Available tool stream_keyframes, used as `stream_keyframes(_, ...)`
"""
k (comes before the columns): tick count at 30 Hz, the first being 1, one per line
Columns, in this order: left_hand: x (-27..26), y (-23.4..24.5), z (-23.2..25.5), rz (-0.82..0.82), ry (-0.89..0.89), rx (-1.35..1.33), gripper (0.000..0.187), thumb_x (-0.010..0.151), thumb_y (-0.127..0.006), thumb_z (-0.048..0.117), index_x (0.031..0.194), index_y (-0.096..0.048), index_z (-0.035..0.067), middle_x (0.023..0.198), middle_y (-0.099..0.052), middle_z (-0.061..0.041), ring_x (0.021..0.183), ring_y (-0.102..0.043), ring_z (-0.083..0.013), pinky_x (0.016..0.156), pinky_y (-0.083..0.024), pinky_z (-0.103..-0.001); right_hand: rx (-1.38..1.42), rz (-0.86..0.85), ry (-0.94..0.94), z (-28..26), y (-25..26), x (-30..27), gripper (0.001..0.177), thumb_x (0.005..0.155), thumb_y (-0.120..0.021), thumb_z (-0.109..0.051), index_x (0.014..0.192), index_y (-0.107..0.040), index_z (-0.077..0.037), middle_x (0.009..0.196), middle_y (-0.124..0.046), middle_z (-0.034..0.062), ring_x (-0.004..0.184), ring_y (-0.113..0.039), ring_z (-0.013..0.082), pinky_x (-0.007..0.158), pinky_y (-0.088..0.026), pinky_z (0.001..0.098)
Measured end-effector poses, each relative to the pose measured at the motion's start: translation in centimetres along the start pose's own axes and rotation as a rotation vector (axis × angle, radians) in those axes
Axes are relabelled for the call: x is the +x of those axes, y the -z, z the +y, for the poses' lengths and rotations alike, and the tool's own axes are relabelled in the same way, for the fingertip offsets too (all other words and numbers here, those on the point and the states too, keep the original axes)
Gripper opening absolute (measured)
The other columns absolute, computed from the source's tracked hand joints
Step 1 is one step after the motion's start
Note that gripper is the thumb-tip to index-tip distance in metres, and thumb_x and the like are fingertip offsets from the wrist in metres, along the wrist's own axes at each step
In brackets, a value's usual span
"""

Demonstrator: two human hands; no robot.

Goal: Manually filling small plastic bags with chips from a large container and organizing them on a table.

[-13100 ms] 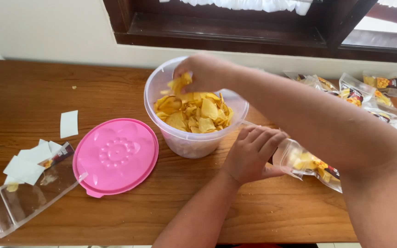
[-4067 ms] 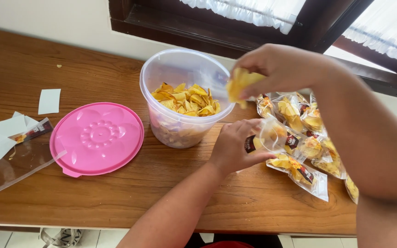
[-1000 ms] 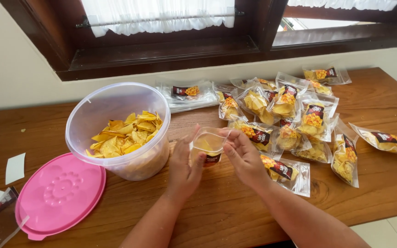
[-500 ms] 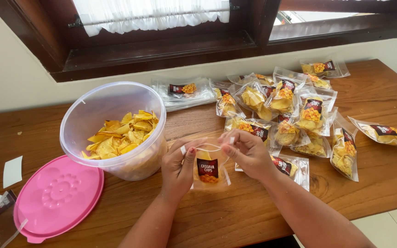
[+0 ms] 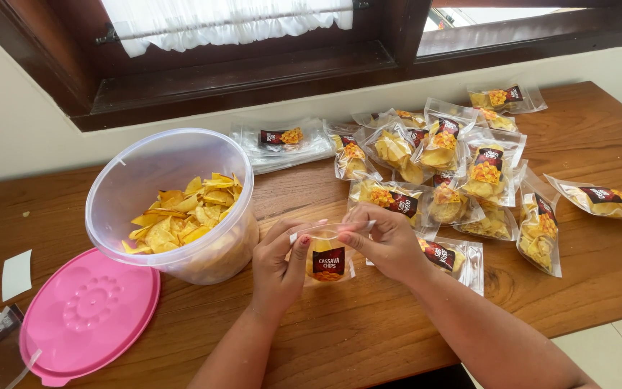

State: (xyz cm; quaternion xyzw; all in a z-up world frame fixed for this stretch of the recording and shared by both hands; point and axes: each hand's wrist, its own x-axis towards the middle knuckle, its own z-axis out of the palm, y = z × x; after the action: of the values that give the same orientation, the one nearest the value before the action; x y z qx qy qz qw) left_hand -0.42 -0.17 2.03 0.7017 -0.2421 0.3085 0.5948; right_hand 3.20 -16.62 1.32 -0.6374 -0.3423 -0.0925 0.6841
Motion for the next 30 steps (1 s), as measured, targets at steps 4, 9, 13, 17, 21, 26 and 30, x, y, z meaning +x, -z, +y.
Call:
stream_keyframes(4,-0.2,0.2,-0.7,-0.017,0.002,0.024,0.023,0.087,-0.046,0.015,0.087,-0.067,0.005,0.079,-0.063,-0.010,0.075,-0.062,-0.0257,0.071,-0.047,-0.033,0.054,-0.040,-0.081,0.5,-0.2,-0.1,0.010,0.072,-0.069,-0.009,0.072,-0.062,-0.002,0.065,-0.056,0.0069,0.069,-0.056,0.0163,0.063,-0.044,0.0298)
stream_keyframes(9,0.0,0.0,-0.1,-0.049,-0.007,0.011,0.019,0.084,-0.052,0.016,0.088,-0.068,0.007,0.082,-0.064,-0.008,0.077,-0.063,-0.0227,0.071,-0.048,-0.034,0.123,0.000,-0.056,-0.3,-0.8,0.1,0.019,0.073,-0.067,-0.001,0.058,-0.056,-0.002,0.060,-0.046,0.0040,0.066,-0.054,0.0162,0.061,-0.044,0.0269)
stream_keyframes(13,-0.5,-0.3,0.4,-0.072,0.010,0.074,0.021,0.086,-0.048,0.016,0.092,-0.064,0.005,0.082,-0.061,-0.008,0.076,-0.059,-0.0156,0.065,-0.048,-0.023,0.023,-0.010,-0.107,-1.0,-0.8,-0.1,0.013,0.075,-0.064,-0.008,0.064,-0.058,-0.007,0.066,-0.050,0.0024,0.071,-0.055,0.0162,0.069,-0.047,0.0279)
stream_keyframes(17,-0.5,-0.2,0.4,-0.057,-0.050,0.121,0.018,0.085,-0.050,0.013,0.087,-0.063,0.002,0.078,-0.059,-0.008,0.071,-0.057,-0.0157,0.062,-0.047,-0.023,0.064,-0.021,-0.175,-0.3,-0.8,-0.3,0.015,0.075,-0.065,-0.016,0.066,-0.055,-0.008,0.067,-0.051,0.0011,0.069,-0.052,0.0127,0.065,-0.044,0.0250)
stream_keyframes(21,-0.4,-0.2,0.6,-0.086,-0.090,0.129,0.018,0.085,-0.049,0.012,0.090,-0.064,0.002,0.076,-0.058,-0.007,0.070,-0.055,-0.0161,0.063,-0.046,-0.024,0.148,0.033,-0.113,-0.4,-1.2,-0.4,0.010,0.074,-0.065,-0.008,0.066,-0.060,-0.005,0.063,-0.042,-0.0004,0.066,-0.048,0.0155,0.063,-0.044,0.0274)
stream_keyframes(26,-0.5,-0.2,0.4,-0.070,-0.098,0.136,0.017,0.085,-0.049,0.013,0.084,-0.063,0.002,0.075,-0.058,-0.007,0.068,-0.054,-0.0162,0.062,-0.045,-0.025,0.005,0.058,-0.077,-1.1,-1.4,-0.4,0.030,0.073,-0.066,-0.013,0.056,-0.042,-0.010,0.067,-0.047,0.0028,0.068,-0.051,0.0155,0.062,-0.043,0.0255)
stream_keyframes(30,-0.3,0.1,0.3,-0.041,-0.072,0.167,0.014,0.080,-0.060,0.016,0.091,-0.063,0.008,0.080,-0.060,-0.004,0.074,-0.058,-0.0139,0.066,-0.047,-0.023,-0.001,0.039,-0.170,-0.5,-1.0,-0.4,0.020,0.072,-0.069,-0.018,0.063,-0.054,-0.008,0.066,-0.045,0.0006,0.066,-0.051,0.0136,0.061,-0.043,0.0242)
